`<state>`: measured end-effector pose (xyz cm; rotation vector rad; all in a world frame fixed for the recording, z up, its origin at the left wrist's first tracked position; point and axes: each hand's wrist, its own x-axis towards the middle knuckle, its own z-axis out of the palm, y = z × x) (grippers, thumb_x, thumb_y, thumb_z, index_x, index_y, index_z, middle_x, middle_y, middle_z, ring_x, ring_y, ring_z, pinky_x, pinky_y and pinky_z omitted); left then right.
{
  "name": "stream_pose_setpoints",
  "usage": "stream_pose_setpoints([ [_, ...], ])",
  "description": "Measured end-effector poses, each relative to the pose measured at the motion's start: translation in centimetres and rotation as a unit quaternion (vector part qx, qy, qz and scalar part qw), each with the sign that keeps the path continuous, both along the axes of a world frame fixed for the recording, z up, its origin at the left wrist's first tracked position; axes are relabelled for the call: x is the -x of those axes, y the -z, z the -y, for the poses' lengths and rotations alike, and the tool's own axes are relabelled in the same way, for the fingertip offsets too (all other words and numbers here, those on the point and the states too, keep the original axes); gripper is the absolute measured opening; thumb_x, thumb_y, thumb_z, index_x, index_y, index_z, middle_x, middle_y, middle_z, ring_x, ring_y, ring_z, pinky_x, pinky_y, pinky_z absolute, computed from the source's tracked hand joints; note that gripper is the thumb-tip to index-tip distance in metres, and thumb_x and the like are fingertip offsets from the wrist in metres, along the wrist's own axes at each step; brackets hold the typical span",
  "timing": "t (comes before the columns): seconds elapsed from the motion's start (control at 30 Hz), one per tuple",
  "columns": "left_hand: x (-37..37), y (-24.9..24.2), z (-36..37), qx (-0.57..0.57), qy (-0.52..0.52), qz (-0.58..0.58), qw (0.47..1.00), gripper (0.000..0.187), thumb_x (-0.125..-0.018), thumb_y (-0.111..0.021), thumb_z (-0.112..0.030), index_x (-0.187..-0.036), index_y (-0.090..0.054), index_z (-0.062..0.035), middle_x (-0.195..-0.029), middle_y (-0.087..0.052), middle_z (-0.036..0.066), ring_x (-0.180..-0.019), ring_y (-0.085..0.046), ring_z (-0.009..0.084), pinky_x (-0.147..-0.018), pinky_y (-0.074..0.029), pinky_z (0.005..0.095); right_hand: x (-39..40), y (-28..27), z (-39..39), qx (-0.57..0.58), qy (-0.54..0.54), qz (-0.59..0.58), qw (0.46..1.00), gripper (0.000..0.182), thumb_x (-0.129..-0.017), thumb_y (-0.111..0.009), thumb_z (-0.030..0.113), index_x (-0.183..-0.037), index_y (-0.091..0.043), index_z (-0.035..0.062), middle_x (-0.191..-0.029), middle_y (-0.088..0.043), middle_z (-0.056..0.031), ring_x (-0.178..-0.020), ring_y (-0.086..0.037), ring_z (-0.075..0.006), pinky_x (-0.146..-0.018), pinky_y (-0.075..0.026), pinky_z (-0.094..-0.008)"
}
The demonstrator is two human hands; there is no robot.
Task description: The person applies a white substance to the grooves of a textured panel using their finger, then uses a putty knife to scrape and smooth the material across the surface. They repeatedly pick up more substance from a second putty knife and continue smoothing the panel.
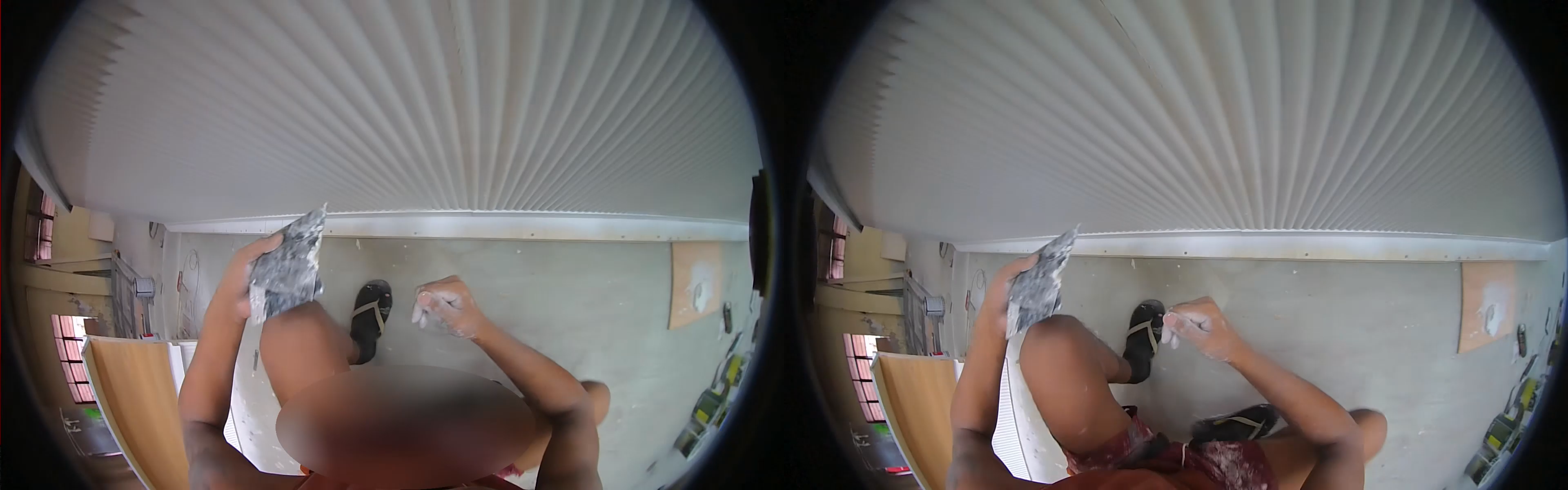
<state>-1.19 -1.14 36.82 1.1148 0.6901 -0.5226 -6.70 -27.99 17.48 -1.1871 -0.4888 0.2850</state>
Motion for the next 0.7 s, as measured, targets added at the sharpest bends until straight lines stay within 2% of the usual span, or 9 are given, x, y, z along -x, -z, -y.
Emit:
stream_pose_setpoints([
  [0.1,4.4,-3.8,0.2,0.022,0.039,0.065,0.997,0.033,-0.094,-0.059,-0.021,-0.114,-0.061,0.0054,-0.096,-0.072,0.017,-0.078,-0.073,0.0264,-0.069,-0.062,0.037,3.5,-2.3,1.4,-0.003,-0.043,-0.097,0.994,0.049,-0.101,-0.053,0.035,-0.071,-0.067,-0.001,-0.069,-0.066,-0.0123,-0.057,-0.063,-0.0184,-0.048,-0.044,-0.0279],
  [0.13,6.1,-4.2,0.0,0.11,0.074,0.084,0.988,0.04,-0.094,-0.06,-0.021,-0.124,-0.055,0.0052,-0.111,-0.069,0.018,-0.096,-0.071,0.0273,-0.087,-0.057,0.0408,4.5,-3.3,1.9,-0.035,-0.033,-0.108,0.993,0.047,-0.102,-0.051,0.033,-0.074,-0.068,-0.0013,-0.067,-0.065,-0.0111,-0.057,-0.061,-0.0176,-0.058,-0.048,-0.0312],
  [0.17,7.9,-4.0,0.4,0.115,0.07,0.087,0.987,0.04,-0.094,-0.06,-0.021,-0.124,-0.055,0.0052,-0.111,-0.069,0.018,-0.096,-0.071,0.0273,-0.087,-0.057,0.0408,5.5,-4.2,2.4,-0.066,-0.024,-0.121,0.99,0.046,-0.102,-0.05,0.032,-0.078,-0.069,-0.0016,-0.065,-0.064,-0.0099,-0.056,-0.06,-0.0168,-0.068,-0.053,-0.0345],
  [0.2,9.8,-3.6,1.2,0.125,0.033,0.073,0.989,0.041,-0.093,-0.061,-0.021,-0.125,-0.055,0.0039,-0.112,-0.069,0.017,-0.097,-0.07,0.0275,-0.088,-0.057,0.0418,6.4,-4.8,2.9,-0.06,-0.027,-0.119,0.991,0.046,-0.102,-0.05,0.032,-0.078,-0.069,-0.0016,-0.065,-0.064,-0.0099,-0.056,-0.06,-0.0168,-0.068,-0.053,-0.0345],
  [0.27,13.2,-1.3,3.0,0.186,-0.02,0.05,0.981,0.041,-0.093,-0.062,-0.022,-0.126,-0.056,0.001,-0.114,-0.069,0.016,-0.099,-0.07,0.0288,-0.091,-0.055,0.0437,8.2,-5.7,4.2,-0.2,0.049,-0.033,0.978,0.046,-0.102,-0.05,0.032,-0.075,-0.068,-0.0012,-0.063,-0.063,-0.0109,-0.055,-0.058,-0.0193,-0.089,-0.052,-0.0473],
  [0.3,15.0,0.7,3.9,0.236,-0.037,0.042,0.97,0.041,-0.093,-0.063,-0.023,-0.127,-0.056,-0.0006,-0.115,-0.069,0.015,-0.1,-0.069,0.0298,-0.092,-0.055,0.0446,9.2,-6.0,4.8,-0.193,0.045,-0.031,0.98,0.046,-0.102,-0.05,0.032,-0.075,-0.068,-0.0012,-0.063,-0.063,-0.0109,-0.055,-0.058,-0.0193,-0.089,-0.052,-0.0473],
  [0.37,18.4,4.6,6.0,0.28,-0.093,0.008,0.955,0.04,-0.094,-0.061,-0.024,-0.128,-0.057,-0.0028,-0.117,-0.068,0.015,-0.104,-0.068,0.0315,-0.096,-0.052,0.0468,10.9,-6.5,6.0,-0.223,0.098,-0.037,0.969,0.045,-0.101,-0.049,0.03,-0.074,-0.067,-0.0008,-0.062,-0.063,-0.0112,-0.054,-0.055,-0.0209,-0.102,-0.042,-0.0574],
  [0.47,21.1,7.6,10.9,0.354,-0.136,0.048,0.924,0.039,-0.098,-0.058,-0.028,-0.128,-0.057,-0.0029,-0.122,-0.066,0.015,-0.113,-0.063,0.0321,-0.103,-0.047,0.0493,12.6,-6.8,7.8,-0.18,0.111,-0.061,0.975,0.044,-0.101,-0.048,0.03,-0.073,-0.066,0.0017,-0.06,-0.062,-0.0099,-0.055,-0.054,-0.0201,-0.099,-0.044,-0.0568],
  [0.7,19.7,7.1,12.5,0.255,-0.065,0.076,0.962,0.038,-0.101,-0.056,-0.026,-0.128,-0.054,-0.0002,-0.12,-0.066,0.012,-0.111,-0.065,0.0256,-0.1,-0.05,0.0413,12.2,-8.8,11.7,-0.128,0.084,-0.076,0.985,0.045,-0.099,-0.052,0.035,-0.072,-0.066,0.0013,-0.06,-0.061,-0.0091,-0.055,-0.052,-0.0183,-0.1,-0.042,-0.0576],
])
